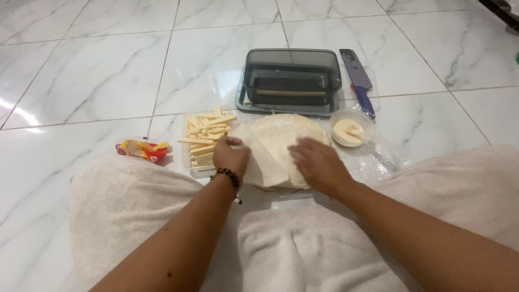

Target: The person sits on the floor and prepares cheese rolls by placing cheese sticks on thin dough sheets, rolling them into cylinders, and placing them in a container. The person repeats this process with multiple dough sheets and cheese sticks.

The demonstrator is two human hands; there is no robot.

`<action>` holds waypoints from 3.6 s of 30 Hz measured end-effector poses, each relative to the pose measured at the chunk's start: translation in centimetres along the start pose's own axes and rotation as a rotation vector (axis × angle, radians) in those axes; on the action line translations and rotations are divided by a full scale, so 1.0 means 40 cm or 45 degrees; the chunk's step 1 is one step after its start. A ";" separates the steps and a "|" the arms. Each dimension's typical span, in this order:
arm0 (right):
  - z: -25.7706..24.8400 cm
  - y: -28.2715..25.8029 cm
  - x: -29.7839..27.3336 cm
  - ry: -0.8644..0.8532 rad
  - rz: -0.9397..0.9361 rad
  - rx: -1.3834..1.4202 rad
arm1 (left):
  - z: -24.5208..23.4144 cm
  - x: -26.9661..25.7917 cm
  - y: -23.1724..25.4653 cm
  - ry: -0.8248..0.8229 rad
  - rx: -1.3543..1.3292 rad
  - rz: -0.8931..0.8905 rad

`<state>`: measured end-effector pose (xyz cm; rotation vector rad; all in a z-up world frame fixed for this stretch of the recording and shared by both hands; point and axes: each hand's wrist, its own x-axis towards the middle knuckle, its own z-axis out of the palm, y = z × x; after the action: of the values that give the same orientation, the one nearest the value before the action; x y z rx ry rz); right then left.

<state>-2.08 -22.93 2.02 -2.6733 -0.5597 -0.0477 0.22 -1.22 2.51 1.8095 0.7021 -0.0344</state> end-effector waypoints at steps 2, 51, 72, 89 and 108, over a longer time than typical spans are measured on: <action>-0.002 -0.025 -0.002 -0.020 0.158 0.227 | -0.011 0.016 0.014 0.047 -0.275 0.065; -0.026 0.035 0.109 0.489 0.916 0.901 | 0.072 0.032 0.057 -0.148 0.317 -0.349; -0.154 0.031 0.149 0.407 0.958 2.140 | 0.088 0.101 0.166 -0.261 -0.407 0.149; -0.026 0.024 0.019 0.209 1.044 0.637 | 0.057 0.062 0.014 -0.323 0.572 0.194; 0.005 -0.163 0.051 0.139 0.283 0.196 | -0.210 0.189 -0.088 0.384 1.262 0.636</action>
<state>-2.78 -16.62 4.55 -2.5468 -0.2205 -0.0830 2.10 10.15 -0.18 2.9493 0.4281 0.2732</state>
